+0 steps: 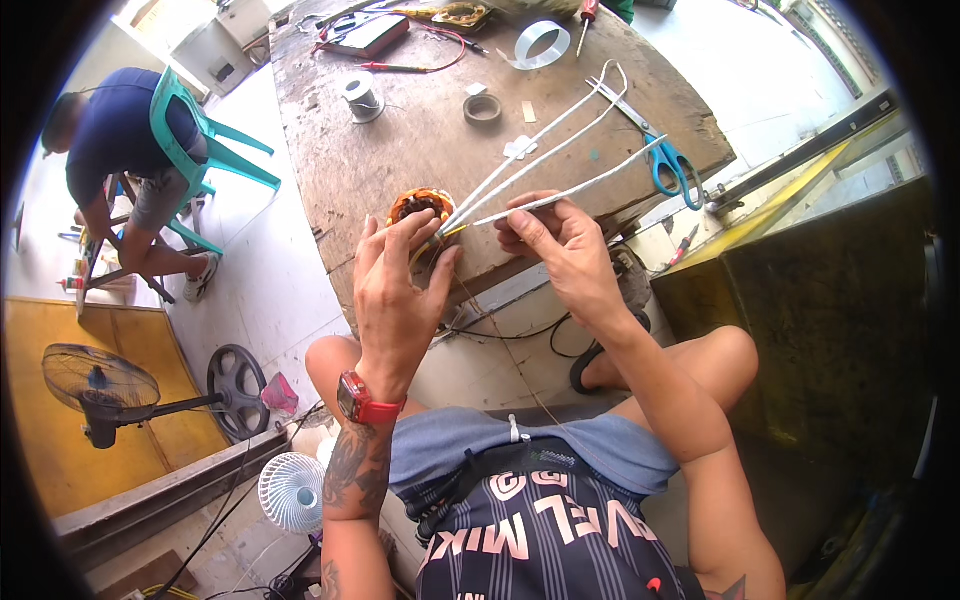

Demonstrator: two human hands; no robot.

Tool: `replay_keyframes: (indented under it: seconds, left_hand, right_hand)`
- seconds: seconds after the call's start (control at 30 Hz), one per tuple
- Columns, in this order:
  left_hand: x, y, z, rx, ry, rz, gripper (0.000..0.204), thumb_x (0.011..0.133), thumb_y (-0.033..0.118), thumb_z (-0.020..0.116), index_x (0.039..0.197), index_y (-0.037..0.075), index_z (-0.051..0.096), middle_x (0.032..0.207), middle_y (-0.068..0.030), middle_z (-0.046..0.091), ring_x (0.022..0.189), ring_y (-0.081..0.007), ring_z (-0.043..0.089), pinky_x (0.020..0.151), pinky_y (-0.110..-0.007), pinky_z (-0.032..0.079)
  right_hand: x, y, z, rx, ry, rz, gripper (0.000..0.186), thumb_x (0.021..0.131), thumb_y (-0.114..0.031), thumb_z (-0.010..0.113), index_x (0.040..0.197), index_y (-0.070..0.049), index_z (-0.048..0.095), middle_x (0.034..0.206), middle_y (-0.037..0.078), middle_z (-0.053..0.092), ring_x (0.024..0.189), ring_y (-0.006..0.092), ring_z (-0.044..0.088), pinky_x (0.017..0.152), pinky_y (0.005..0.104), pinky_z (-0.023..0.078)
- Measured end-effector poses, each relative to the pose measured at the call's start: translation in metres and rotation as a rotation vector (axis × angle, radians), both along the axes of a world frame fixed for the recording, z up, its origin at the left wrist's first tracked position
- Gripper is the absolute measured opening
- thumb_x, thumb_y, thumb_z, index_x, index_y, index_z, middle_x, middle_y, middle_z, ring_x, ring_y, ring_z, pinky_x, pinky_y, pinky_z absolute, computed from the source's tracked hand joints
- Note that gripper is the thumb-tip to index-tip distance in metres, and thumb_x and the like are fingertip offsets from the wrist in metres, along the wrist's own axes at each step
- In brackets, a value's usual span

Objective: The person sits at a workbench and winds copper wire around a small orange toroidal core. They use white plastic strips to separate layers of wire, then cut the strips with scissors. The person continues winding the wire and adjusting the core throughout the clip.

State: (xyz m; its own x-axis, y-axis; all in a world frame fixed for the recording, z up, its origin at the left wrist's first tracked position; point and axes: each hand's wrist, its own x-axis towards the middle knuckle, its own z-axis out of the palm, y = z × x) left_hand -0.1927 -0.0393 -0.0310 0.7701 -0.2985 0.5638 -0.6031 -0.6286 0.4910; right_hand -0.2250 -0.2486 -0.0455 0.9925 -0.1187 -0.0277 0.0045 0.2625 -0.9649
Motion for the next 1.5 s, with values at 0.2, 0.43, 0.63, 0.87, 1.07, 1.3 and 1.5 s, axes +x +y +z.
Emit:
replay_keyframes:
  seconds: [0.2,0.43,0.63,0.87,1.07,1.3,1.5]
  left_hand:
    - [0.001,0.001,-0.001,-0.023,0.024,0.007,0.045,0.088,0.014,0.086,0.129,0.01,0.068,0.109,-0.008,0.081,0.111,-0.0271,0.072,0.115,-0.048,0.048]
    - [0.001,0.003,0.0,-0.048,0.05,-0.008,0.044,0.088,0.012,0.087,0.128,0.01,0.07,0.113,-0.008,0.081,0.11,-0.0246,0.072,0.094,-0.038,0.058]
    - [0.002,0.004,-0.001,-0.066,0.069,-0.024,0.042,0.089,0.01,0.087,0.127,0.008,0.07,0.114,-0.0112,0.078,0.109,-0.025,0.075,0.094,-0.038,0.059]
    - [0.001,0.005,0.0,-0.075,0.095,-0.032,0.04,0.09,0.009,0.086,0.127,0.008,0.071,0.116,-0.0131,0.077,0.11,-0.0254,0.076,0.094,-0.038,0.061]
    - [0.0,0.003,-0.001,-0.097,0.083,-0.047,0.03,0.087,0.007,0.084,0.116,0.008,0.074,0.111,-0.0099,0.079,0.112,-0.0301,0.071,0.11,-0.048,0.052]
    - [0.001,0.004,0.0,-0.052,-0.004,-0.082,0.028,0.087,0.007,0.084,0.113,0.008,0.074,0.106,-0.0089,0.078,0.112,-0.0306,0.07,0.111,-0.05,0.051]
    - [0.0,0.003,-0.006,-0.166,0.105,-0.036,0.027,0.088,0.009,0.085,0.112,0.007,0.074,0.105,-0.0084,0.077,0.107,-0.0305,0.07,0.109,-0.048,0.053]
  right_hand:
    - [0.002,0.001,0.001,0.005,-0.039,-0.002,0.026,0.108,-0.02,0.069,0.124,0.001,0.066,0.108,0.01,0.077,0.099,0.0157,0.075,0.093,0.0324,0.062]
    - [0.004,0.001,0.005,-0.033,-0.003,0.034,0.027,0.108,-0.02,0.069,0.124,0.001,0.066,0.109,0.011,0.076,0.099,0.0161,0.074,0.094,0.0329,0.062]
    - [0.008,0.003,0.007,0.012,0.035,0.047,0.028,0.108,-0.021,0.069,0.123,0.003,0.067,0.109,0.011,0.077,0.098,0.0166,0.074,0.093,0.0331,0.062]
    - [0.013,0.001,0.013,-0.065,0.085,0.055,0.028,0.108,-0.022,0.069,0.119,0.004,0.069,0.107,0.012,0.077,0.098,0.0164,0.075,0.089,0.0318,0.063]
    - [0.014,0.004,0.015,0.052,0.102,0.102,0.028,0.107,-0.022,0.069,0.122,0.002,0.068,0.109,0.011,0.076,0.099,0.0173,0.075,0.091,0.0338,0.065]
    - [0.016,0.006,0.011,0.098,0.178,0.212,0.031,0.108,-0.025,0.069,0.124,0.002,0.069,0.11,0.011,0.077,0.098,0.0168,0.076,0.09,0.0321,0.065]
    - [0.019,0.01,0.011,0.105,0.191,0.224,0.031,0.108,-0.026,0.068,0.124,0.001,0.069,0.109,0.009,0.077,0.096,0.0148,0.075,0.088,0.0302,0.064]
